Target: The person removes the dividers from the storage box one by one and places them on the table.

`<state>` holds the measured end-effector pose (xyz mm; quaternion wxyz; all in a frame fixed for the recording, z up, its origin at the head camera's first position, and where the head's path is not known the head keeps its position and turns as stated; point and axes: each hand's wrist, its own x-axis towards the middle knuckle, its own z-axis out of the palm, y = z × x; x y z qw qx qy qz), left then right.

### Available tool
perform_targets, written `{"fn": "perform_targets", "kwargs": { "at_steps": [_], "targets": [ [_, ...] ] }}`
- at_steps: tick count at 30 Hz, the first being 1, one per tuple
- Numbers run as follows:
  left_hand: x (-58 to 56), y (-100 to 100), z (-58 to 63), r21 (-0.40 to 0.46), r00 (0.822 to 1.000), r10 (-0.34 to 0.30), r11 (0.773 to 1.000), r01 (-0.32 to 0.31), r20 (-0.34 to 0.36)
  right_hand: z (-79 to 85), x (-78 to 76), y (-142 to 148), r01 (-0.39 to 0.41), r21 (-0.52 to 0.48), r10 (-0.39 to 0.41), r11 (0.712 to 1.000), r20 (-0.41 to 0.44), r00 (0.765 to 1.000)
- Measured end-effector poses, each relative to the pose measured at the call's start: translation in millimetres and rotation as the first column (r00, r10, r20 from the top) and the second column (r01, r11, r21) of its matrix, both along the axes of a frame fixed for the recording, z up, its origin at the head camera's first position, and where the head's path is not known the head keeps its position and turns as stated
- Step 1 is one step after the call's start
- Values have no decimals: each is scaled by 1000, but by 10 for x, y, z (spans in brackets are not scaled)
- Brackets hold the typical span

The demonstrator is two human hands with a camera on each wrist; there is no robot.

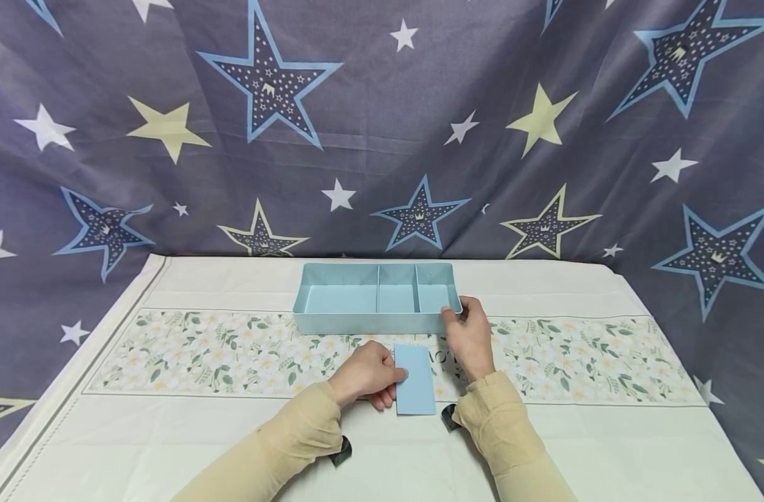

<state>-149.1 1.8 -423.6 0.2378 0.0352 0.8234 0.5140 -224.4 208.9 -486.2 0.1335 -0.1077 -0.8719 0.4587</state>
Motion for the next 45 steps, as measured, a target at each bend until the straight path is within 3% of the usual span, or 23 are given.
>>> {"fn": "perform_targets", "kwargs": {
  "at_steps": [5, 14, 20, 30, 45],
  "targets": [
    [-18, 7, -18, -20, 1000, -11, 1000, 11, 3, 72, 48, -2, -38, -37, 38, 999, 3, 999],
    [-49, -15, -20, -32, 999, -47, 998, 47, -4, 95, 42, -7, -33, -41, 34, 999, 15, 999],
    [-56, -12, -9, -58, 998, -59, 997, 58, -15, 5, -11, 4, -8, -23, 8, 1000, 14, 1000],
    [-61, -3, 4, -107, 997, -66, 992, 62, -32, 5, -11, -6, 2, -20, -2, 1000, 8, 1000],
    [-66, -32, -16, -73, 997, -59, 996, 55, -45, -11, -9, -3, -10, -10, 9, 1000, -13, 1000]
  ]
}}
